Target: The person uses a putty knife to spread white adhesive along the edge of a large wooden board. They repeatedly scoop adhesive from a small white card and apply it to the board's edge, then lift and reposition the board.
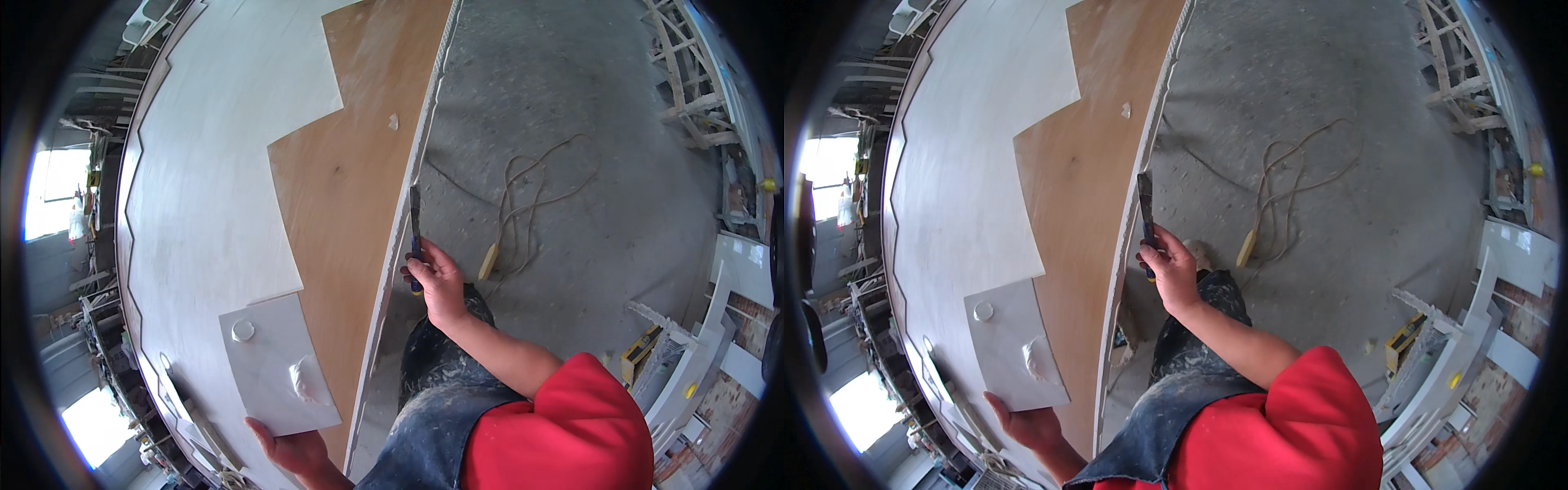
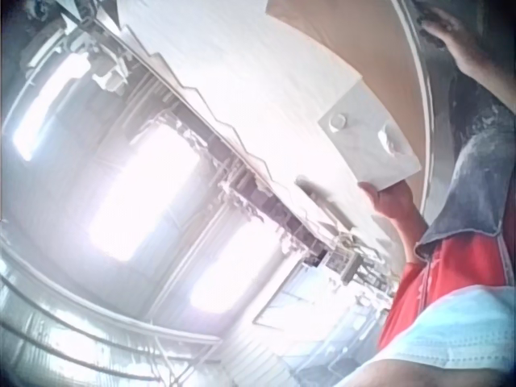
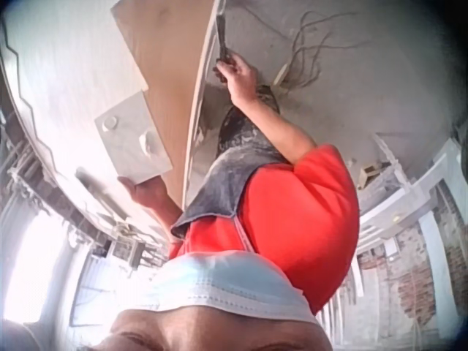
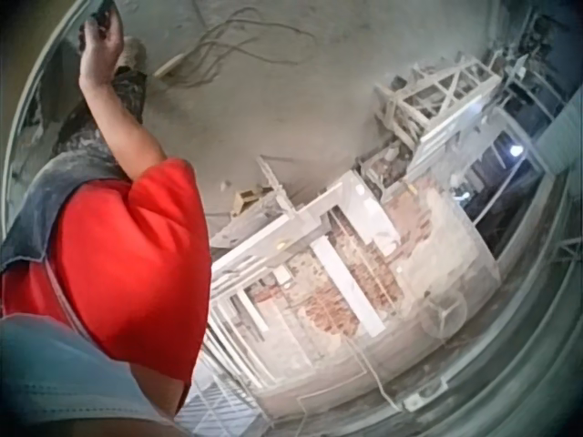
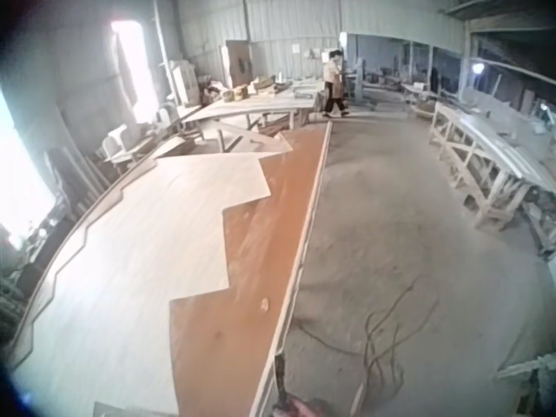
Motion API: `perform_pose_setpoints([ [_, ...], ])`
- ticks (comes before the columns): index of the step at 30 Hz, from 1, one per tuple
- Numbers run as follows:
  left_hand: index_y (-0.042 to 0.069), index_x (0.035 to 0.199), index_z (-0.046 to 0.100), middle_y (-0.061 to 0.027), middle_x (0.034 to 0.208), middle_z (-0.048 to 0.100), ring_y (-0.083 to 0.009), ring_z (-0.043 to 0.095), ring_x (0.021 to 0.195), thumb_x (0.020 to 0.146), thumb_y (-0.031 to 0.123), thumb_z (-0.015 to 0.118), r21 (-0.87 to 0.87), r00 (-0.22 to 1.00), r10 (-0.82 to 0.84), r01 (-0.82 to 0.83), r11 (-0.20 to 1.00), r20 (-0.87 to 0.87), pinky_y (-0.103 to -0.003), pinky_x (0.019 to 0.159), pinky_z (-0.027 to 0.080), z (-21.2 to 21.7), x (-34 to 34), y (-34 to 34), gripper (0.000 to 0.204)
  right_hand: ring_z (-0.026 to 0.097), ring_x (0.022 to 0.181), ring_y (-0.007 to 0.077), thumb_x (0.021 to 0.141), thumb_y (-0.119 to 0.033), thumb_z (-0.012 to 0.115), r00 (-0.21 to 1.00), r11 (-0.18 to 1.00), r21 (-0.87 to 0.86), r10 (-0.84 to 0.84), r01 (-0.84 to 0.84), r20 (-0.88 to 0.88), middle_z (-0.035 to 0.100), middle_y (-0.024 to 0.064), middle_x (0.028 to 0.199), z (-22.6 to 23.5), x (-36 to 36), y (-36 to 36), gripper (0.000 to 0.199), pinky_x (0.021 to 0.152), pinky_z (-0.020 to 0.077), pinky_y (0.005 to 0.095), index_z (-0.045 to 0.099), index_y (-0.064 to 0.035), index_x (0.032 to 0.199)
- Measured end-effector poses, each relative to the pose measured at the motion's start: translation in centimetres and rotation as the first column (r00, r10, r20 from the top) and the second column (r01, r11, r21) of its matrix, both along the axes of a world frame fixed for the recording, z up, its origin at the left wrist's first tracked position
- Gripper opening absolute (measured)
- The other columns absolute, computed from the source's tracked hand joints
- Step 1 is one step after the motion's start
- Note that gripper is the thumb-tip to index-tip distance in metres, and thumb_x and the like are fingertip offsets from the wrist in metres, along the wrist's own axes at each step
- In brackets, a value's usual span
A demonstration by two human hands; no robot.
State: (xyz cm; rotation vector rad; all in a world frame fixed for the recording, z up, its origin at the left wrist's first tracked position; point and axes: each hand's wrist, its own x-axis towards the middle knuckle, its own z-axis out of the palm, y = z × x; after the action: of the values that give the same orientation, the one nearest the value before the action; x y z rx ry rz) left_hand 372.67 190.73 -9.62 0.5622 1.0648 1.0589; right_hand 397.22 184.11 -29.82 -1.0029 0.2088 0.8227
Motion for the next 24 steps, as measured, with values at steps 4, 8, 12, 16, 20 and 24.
perform_pose_setpoints([
  [4,0.001,0.145,0.042,-0.012,0.146,0.048,-0.0307,0.044,0.134,0.105,0.048,0.041,0.005,1.0,0.0,0.0,1.0,-0.003,-0.047,0.113,0.033,0.2,-1.9,-0.8,0.062,0.064,0.083,0.0095,0.093,-0.004,0.067,1.0,0.999,-0.038,0.008,-0.008,0.004,0.067,0.0017,0.099,-0.8,-2.4,-1.0,0.043,0.075,0.0531,0.0251,0.057,-0.0025,0.134],
  [8,0.002,0.146,0.042,-0.0126,0.147,0.047,-0.0307,0.043,0.136,0.105,0.046,0.039,0.004,1.0,-0.009,0.009,1.0,0.026,-0.047,0.114,0.032,0.4,-4.5,-1.7,0.06,0.065,0.08,0.0117,0.093,-0.005,0.066,0.999,0.99,-0.14,0.023,-0.019,0.025,0.067,0.0021,0.097,-1.8,-3.9,-2.4,0.043,0.072,0.0528,0.0269,0.057,-0.003,0.135],
  [12,0.002,0.147,0.041,-0.0138,0.148,0.047,-0.0319,0.043,0.137,0.106,0.044,0.041,0.003,0.985,-0.037,0.037,0.999,0.169,-0.049,0.115,0.032,-0.1,-8.3,-2.4,0.059,0.064,0.076,0.0103,0.092,-0.005,0.067,0.999,0.994,-0.107,0.015,-0.009,0.052,0.066,0.001,0.095,2.4,-5.0,-4.6,0.043,0.066,0.052,0.0258,0.058,-0.0023,0.133],
  [16,0.002,0.145,0.043,-0.0126,0.146,0.05,-0.0309,0.047,0.135,0.106,0.044,0.042,0.019,0.972,-0.004,0.0,1.0,0.233,-0.048,0.115,0.033,-1.0,-14.4,-3.4,0.057,0.064,0.08,0.0126,0.087,-0.004,0.073,0.735,0.824,-0.118,0.551,-0.554,0.396,0.067,0.0035,0.098,12.5,-9.4,-9.0,0.042,0.07,0.0523,0.0249,0.063,-0.0015,0.128],
  [20,0.004,0.14,0.048,-0.0104,0.138,0.056,-0.0279,0.052,0.128,0.106,0.044,0.04,0.044,0.975,-0.016,0.007,0.999,0.221,-0.045,0.11,0.038,-1.0,-21.7,-4.1,0.053,0.067,0.084,0.0195,0.079,-0.001,0.077,0.081,0.581,-0.437,0.658,-0.687,0.748,0.069,0.0104,0.092,19.9,-17.4,-8.8,0.036,0.072,0.0513,0.0296,0.07,-0.0014,0.115],
  [24,0.004,0.138,0.05,-0.0094,0.134,0.058,-0.0258,0.054,0.124,0.106,0.045,0.04,0.068,0.972,-0.015,-0.001,0.998,0.234,-0.043,0.106,0.041,-0.7,-26.3,-5.9,0.053,0.067,0.079,0.0223,0.079,-0.002,0.077,0.03,0.59,-0.483,0.652,-0.647,0.757,0.069,0.0102,0.092,21.5,-24.6,-10.2,0.033,0.068,0.0524,0.031,0.072,-0.0045,0.111],
])
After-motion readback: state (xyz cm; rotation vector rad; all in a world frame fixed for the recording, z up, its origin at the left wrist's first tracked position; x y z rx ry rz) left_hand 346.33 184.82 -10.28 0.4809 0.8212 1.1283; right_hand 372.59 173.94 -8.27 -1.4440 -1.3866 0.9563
